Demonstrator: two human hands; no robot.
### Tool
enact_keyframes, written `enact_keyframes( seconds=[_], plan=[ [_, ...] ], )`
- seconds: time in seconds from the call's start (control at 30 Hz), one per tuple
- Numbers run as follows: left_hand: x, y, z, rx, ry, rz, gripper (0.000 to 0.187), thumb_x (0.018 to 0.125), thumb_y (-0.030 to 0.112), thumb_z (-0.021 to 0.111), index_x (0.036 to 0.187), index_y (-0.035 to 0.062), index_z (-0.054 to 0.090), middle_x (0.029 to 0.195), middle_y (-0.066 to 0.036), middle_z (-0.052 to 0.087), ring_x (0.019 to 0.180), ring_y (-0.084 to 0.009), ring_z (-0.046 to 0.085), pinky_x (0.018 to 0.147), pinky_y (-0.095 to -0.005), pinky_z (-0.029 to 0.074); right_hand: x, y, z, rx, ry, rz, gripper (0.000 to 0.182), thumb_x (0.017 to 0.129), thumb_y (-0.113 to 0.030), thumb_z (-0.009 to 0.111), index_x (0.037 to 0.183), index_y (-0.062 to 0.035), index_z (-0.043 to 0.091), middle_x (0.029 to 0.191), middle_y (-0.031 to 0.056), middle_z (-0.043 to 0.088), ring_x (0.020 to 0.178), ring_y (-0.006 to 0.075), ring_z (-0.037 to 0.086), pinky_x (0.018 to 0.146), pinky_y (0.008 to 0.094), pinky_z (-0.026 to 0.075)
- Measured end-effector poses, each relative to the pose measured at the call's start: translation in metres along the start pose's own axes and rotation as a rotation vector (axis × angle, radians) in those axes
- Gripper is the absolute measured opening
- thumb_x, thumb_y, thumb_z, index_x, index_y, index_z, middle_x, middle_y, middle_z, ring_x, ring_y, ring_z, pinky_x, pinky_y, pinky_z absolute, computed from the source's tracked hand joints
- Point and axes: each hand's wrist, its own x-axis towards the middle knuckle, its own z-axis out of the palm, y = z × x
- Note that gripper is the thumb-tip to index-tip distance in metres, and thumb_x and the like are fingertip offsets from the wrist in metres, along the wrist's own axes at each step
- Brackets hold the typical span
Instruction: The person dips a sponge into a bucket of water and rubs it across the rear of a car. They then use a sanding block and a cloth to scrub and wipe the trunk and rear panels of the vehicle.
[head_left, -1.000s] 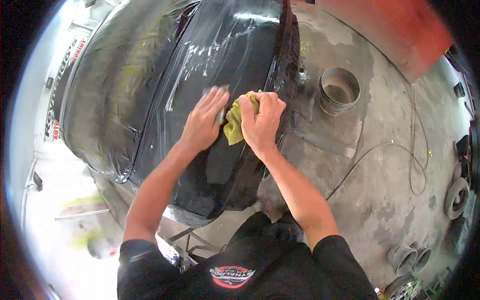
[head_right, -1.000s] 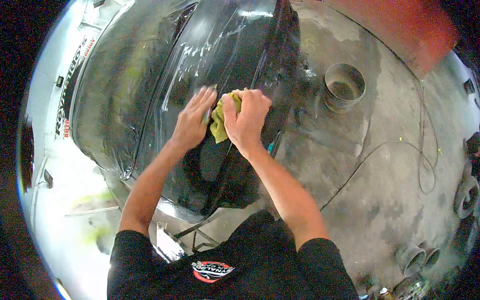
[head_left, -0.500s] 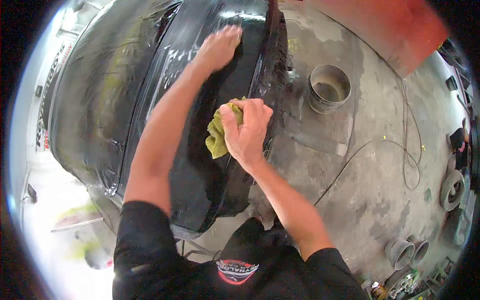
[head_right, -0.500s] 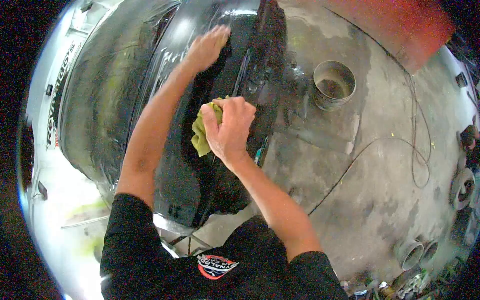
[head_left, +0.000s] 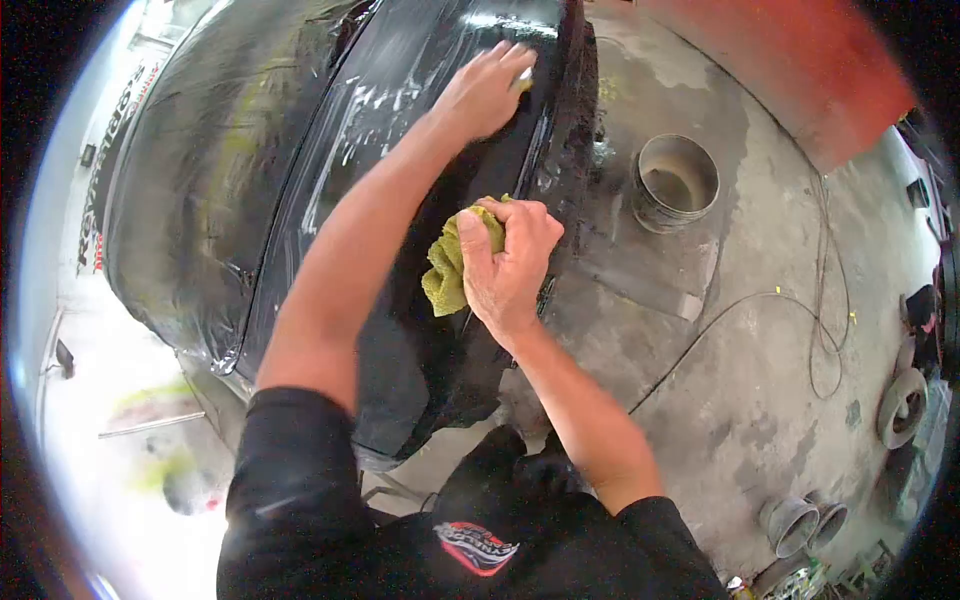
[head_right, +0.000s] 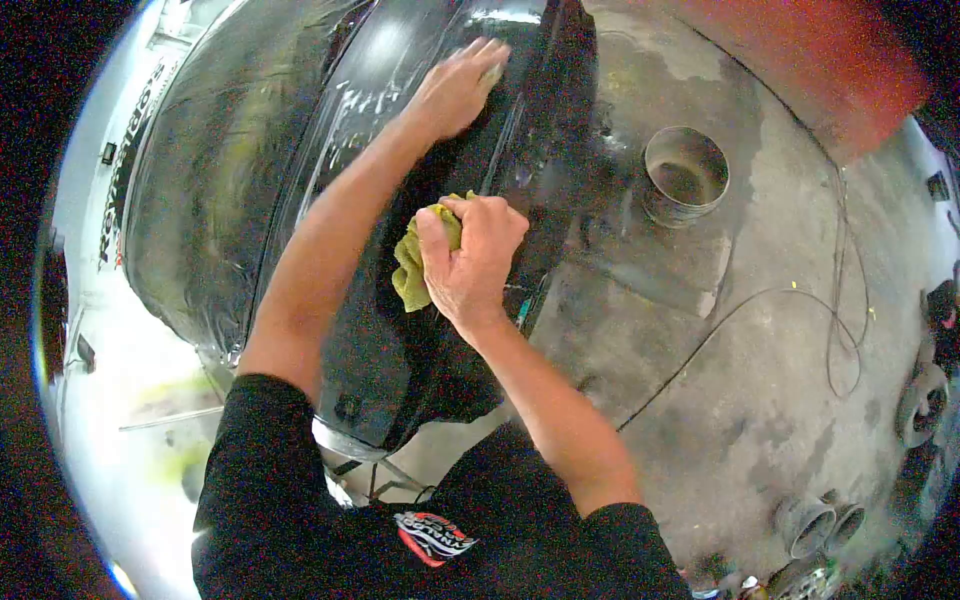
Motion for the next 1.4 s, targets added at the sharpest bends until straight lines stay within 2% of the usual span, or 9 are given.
enact_keyframes(
  seconds=[0.13, 0.2, 0.4, 0.67, 0.77, 0.87, 0.93, 1.2, 1.4],
  plan=[
    [0.035, 0.005, -0.007, -0.007, -0.262, -0.193, 0.040, 0.106, 0.019, 0.047, 0.144, 0.0059, 0.055, 0.151, -0.021, 0.053, 0.142, -0.0399, 0.047, 0.113, -0.0515, 0.045, -0.004, 0.002, 0.001, -0.029, 0.018, -0.014, 0.022, 0.090, -0.026, 0.076, 0.097, -0.0070, 0.067, 0.093, 0.0116, 0.063, 0.093, 0.0330, 0.058, 0.089, 0.0477, 0.039],
    [-0.026, -0.012, -0.001, 0.115, -0.042, 0.145, 0.040, 0.106, 0.019, 0.047, 0.144, 0.0077, 0.055, 0.151, -0.020, 0.054, 0.142, -0.0392, 0.047, 0.115, -0.0512, 0.043, -0.002, 0.003, 0.003, -0.056, 0.019, -0.024, 0.023, 0.092, -0.026, 0.075, 0.100, -0.0068, 0.066, 0.096, 0.0118, 0.063, 0.097, 0.0329, 0.057, 0.089, 0.0478, 0.039],
    [-0.276, 0.081, -0.139, -0.177, -0.270, -0.124, 0.052, 0.095, -0.002, 0.057, 0.147, 0.0026, 0.055, 0.159, -0.021, 0.046, 0.152, -0.0382, 0.037, 0.125, -0.0511, 0.028, -0.003, -0.003, 0.002, -0.036, 0.001, 0.002, 0.023, 0.094, -0.028, 0.072, 0.101, -0.0067, 0.066, 0.099, 0.0124, 0.062, 0.099, 0.0335, 0.056, 0.092, 0.0471, 0.038],
    [-0.045, -0.007, -0.010, 0.057, 0.118, 0.040, 0.043, 0.101, 0.015, 0.047, 0.140, -0.0012, 0.055, 0.148, -0.022, 0.055, 0.142, -0.0392, 0.047, 0.119, -0.0483, 0.038, -0.002, 0.001, 0.002, 0.023, -0.006, 0.015, 0.024, 0.093, -0.029, 0.073, 0.099, -0.0067, 0.068, 0.097, 0.0121, 0.063, 0.099, 0.0327, 0.057, 0.093, 0.0471, 0.038],
    [0.069, -0.037, 0.030, 0.283, -0.022, -0.078, 0.031, 0.101, 0.019, 0.048, 0.120, -0.0001, 0.064, 0.122, -0.018, 0.067, 0.121, -0.0355, 0.061, 0.105, -0.0475, 0.050, -0.001, 0.001, 0.001, -0.028, -0.018, 0.007, 0.023, 0.091, -0.028, 0.074, 0.098, -0.0067, 0.068, 0.097, 0.0114, 0.063, 0.099, 0.0324, 0.057, 0.092, 0.0474, 0.038],
    [0.054, -0.030, 0.012, 0.274, -0.161, -0.048, 0.034, 0.102, 0.021, 0.048, 0.125, 0.0013, 0.065, 0.131, -0.020, 0.066, 0.127, -0.0371, 0.060, 0.109, -0.0475, 0.048, -0.005, -0.002, 0.000, -0.059, 0.008, 0.025, 0.022, 0.091, -0.027, 0.074, 0.099, -0.0071, 0.068, 0.097, 0.0112, 0.063, 0.097, 0.0331, 0.057, 0.090, 0.0480, 0.038],
    [-0.014, -0.034, 0.014, 0.111, 0.092, 0.079, 0.038, 0.104, 0.021, 0.047, 0.133, 0.0018, 0.063, 0.143, -0.020, 0.061, 0.136, -0.0378, 0.054, 0.113, -0.0473, 0.045, -0.002, 0.003, 0.002, -0.055, 0.004, -0.013, 0.022, 0.092, -0.028, 0.073, 0.100, -0.0082, 0.068, 0.097, 0.0112, 0.064, 0.096, 0.0337, 0.057, 0.088, 0.0479, 0.039],
    [-0.436, 0.130, -0.169, -0.081, -0.222, -0.334, 0.058, 0.087, 0.002, 0.069, 0.144, 0.0013, 0.058, 0.153, -0.022, 0.053, 0.148, -0.0407, 0.043, 0.121, -0.0579, 0.032, 0.000, 0.009, 0.008, -0.073, 0.017, -0.023, 0.020, 0.093, -0.025, 0.073, 0.103, -0.0084, 0.068, 0.100, 0.0102, 0.065, 0.100, 0.0311, 0.058, 0.093, 0.0453, 0.040],
    [-0.330, 0.097, -0.155, -0.084, -0.254, -0.302, 0.060, 0.095, 0.005, 0.060, 0.154, 0.0003, 0.044, 0.163, -0.022, 0.038, 0.155, -0.0412, 0.030, 0.127, -0.0545, 0.022, 0.000, 0.009, 0.003, -0.046, -0.022, 0.026, 0.022, 0.095, -0.028, 0.073, 0.101, -0.0069, 0.069, 0.103, 0.0100, 0.066, 0.102, 0.0302, 0.057, 0.097, 0.0431, 0.039]
  ],
)
